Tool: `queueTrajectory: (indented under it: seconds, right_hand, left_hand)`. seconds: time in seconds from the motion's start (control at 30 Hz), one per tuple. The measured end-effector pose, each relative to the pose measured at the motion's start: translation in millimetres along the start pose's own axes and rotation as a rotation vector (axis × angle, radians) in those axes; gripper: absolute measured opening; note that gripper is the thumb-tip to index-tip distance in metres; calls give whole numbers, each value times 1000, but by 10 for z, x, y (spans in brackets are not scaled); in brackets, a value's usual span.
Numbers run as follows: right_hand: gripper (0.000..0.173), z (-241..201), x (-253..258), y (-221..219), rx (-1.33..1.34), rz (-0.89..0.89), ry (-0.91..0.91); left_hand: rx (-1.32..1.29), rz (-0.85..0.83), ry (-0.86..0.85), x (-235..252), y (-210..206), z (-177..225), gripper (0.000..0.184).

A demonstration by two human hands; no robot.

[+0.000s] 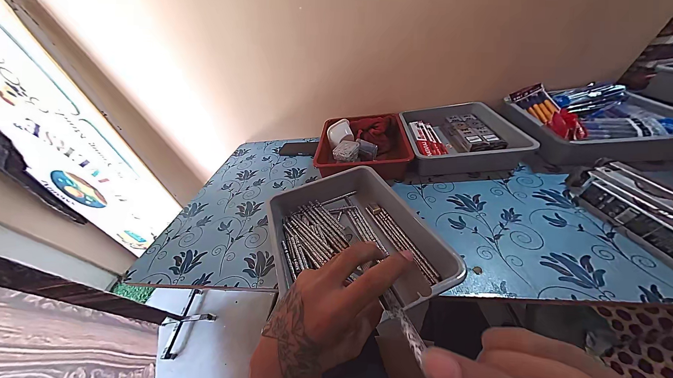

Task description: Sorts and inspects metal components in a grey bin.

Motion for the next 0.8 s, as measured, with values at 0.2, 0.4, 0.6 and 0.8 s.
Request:
queueTrajectory:
  seconds: [0.2, 0.4, 0.6, 0.8]
  right_hand:
    - [31, 212, -205, -192, -202, 13, -131]
    - [20, 120, -225, -16, -137, 28, -157]
    - [32, 341, -501, -149, 7, 77, -444]
    - [31, 470, -672, -186, 24, 27, -565]
  left_hand:
    - [-17, 16, 25, -24, 16, 4, 35]
    - [-31, -2, 41, -31, -1, 5, 42]
    - [-39, 76, 58, -75, -30, -46, 48]
    - [-58, 63, 139, -111, -16, -68, 63]
Point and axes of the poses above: each hand's wrist, its own x-axis towards the middle knuckle, its own y-axis out of the back of the hand, z = x × y, the point moved 2 cm from there along x, towards the middle knuckle, and after that the axes turned 6 degrees about -y, right-handed, at the moved point
